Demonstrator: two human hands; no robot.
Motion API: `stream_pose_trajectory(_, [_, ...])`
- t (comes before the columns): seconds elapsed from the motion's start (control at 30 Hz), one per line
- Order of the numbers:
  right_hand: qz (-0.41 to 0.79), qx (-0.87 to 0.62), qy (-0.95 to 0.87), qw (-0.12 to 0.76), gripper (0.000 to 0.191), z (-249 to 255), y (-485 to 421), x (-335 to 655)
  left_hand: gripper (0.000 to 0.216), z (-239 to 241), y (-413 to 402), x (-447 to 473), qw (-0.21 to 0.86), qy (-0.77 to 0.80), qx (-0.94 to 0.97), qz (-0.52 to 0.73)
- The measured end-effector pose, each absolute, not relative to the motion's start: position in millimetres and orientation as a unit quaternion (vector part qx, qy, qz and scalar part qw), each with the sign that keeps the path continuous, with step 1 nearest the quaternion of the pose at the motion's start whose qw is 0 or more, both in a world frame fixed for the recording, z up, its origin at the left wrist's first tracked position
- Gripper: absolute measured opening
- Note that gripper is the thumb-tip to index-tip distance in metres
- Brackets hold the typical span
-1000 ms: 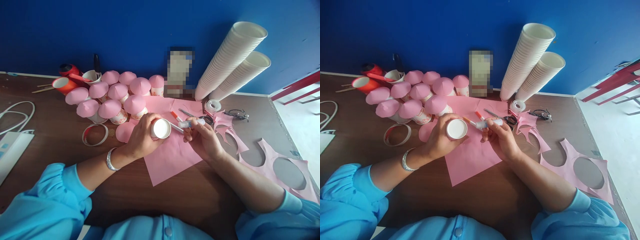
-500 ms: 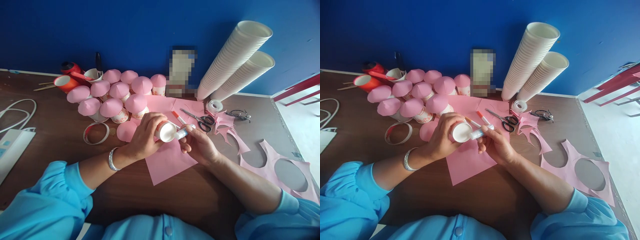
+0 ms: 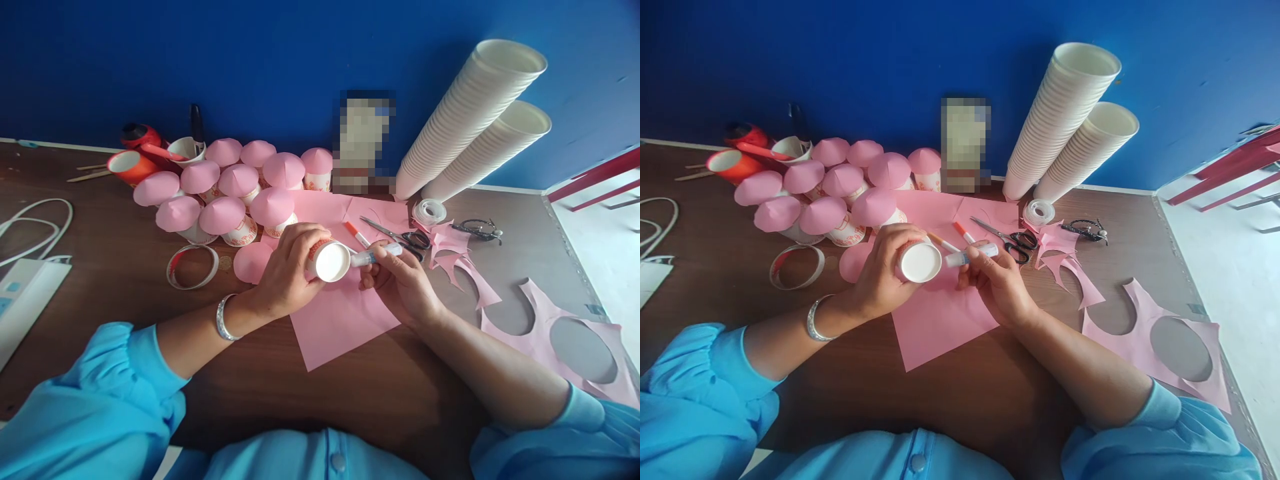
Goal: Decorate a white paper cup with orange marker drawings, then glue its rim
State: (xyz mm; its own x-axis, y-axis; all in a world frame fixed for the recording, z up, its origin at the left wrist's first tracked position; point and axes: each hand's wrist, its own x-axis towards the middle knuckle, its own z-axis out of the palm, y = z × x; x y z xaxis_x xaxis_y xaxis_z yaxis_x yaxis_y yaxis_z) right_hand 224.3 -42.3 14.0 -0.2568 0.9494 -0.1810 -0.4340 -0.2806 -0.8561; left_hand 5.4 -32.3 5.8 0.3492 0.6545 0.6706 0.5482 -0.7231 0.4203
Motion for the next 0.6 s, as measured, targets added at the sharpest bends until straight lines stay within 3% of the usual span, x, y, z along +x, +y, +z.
stream_pose_trajectory(0.1, [0.570, -0.404, -0.462, 0.545, 0.024, 19.7, -46.6, 228.5, 0.055, 3.8, -30.9, 3.0, 0.054, 0.383, 0.817, 0.428])
stream_pose_trajectory(0.2, [0.338, -0.424, -0.636, 0.549, 0.016, 24.1, -52.3, 232.9, 0.056, 2.6, -30.4, 1.6, 0.059, 0.400, 0.818, 0.410])
stream_pose_trajectory(0.37, [0.002, -0.326, -0.815, 0.478, 0.035, 16.9, -55.8, 242.8, 0.050, 5.0, -32.6, 4.1, 0.107, 0.418, 0.818, 0.381])
stream_pose_trajectory(0.6, [-0.063, -0.207, -0.897, 0.386, 0.029, 21.5, -48.6, 247.4, 0.047, 8.8, -34.0, 5.3, 0.134, 0.420, 0.819, 0.367])
